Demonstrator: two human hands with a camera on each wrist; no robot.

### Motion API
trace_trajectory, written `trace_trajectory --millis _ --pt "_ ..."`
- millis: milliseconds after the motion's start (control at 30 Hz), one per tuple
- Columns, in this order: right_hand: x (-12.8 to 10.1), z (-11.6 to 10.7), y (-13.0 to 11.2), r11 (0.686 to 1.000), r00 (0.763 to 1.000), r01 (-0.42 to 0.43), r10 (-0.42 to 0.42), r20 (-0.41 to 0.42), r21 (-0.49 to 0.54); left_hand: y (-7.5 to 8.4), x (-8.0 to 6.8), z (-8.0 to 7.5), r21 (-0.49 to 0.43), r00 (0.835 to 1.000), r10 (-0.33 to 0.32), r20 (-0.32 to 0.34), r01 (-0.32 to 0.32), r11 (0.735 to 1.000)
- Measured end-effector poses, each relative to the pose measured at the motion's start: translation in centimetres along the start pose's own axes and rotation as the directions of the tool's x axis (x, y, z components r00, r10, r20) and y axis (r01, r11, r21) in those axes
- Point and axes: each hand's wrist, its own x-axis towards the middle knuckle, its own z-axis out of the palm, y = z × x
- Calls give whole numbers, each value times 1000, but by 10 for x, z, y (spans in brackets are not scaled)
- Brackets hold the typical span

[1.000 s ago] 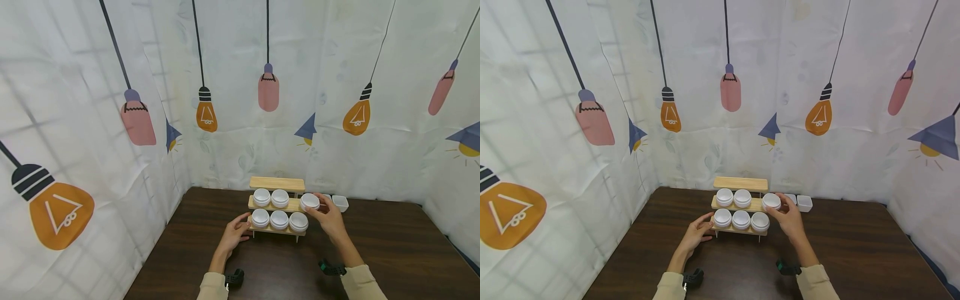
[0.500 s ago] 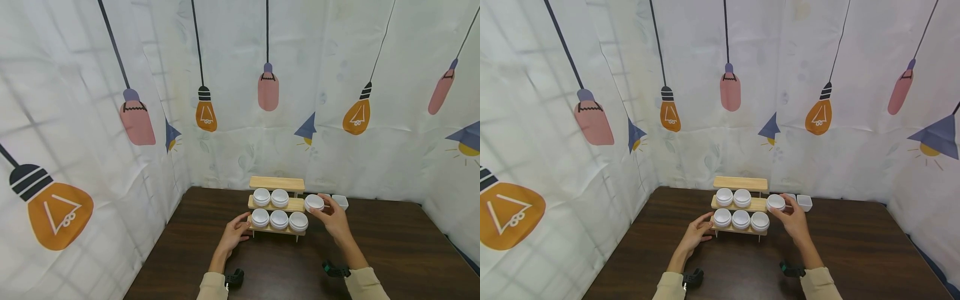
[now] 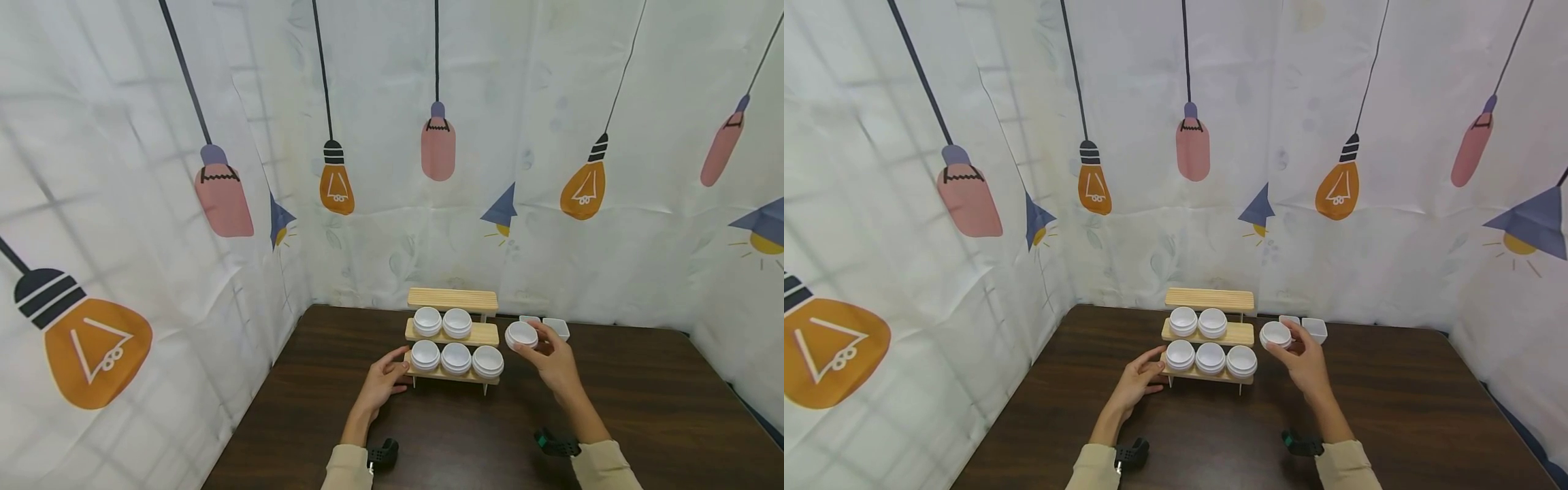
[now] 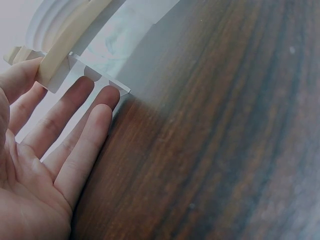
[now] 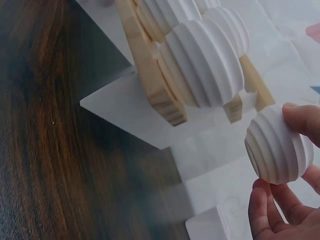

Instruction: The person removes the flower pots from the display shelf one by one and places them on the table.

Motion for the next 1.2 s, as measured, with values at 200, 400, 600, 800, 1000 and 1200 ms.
trace_trajectory --millis 200,400,600,800,1000,1200 --pt "1 -3 8 999 999 -37 37 16 -39 -1 1 0 5 1000 3 0 -3 1000" --pt "3 -7 14 997 998 -48 50 36 -55 -1 1 -1 5 1000 8 4 -8 1000" --pt "4 -9 21 997 997 -54 57 48 -59 -1 -1 -1 8 1000 11 8 -11 1000" --pt "5 -10 28 995 996 -69 73 47 -71 -2 0 -1 17 1000 5 3 -5 1000" --pt "7 -11 34 995 997 -68 72 42 -78 -4 1 -2 20 1000 -1 2 1 1000" --pt "9 -13 37 994 995 -70 75 61 -83 -4 2 -2 14 1000 -5 4 5 1000"
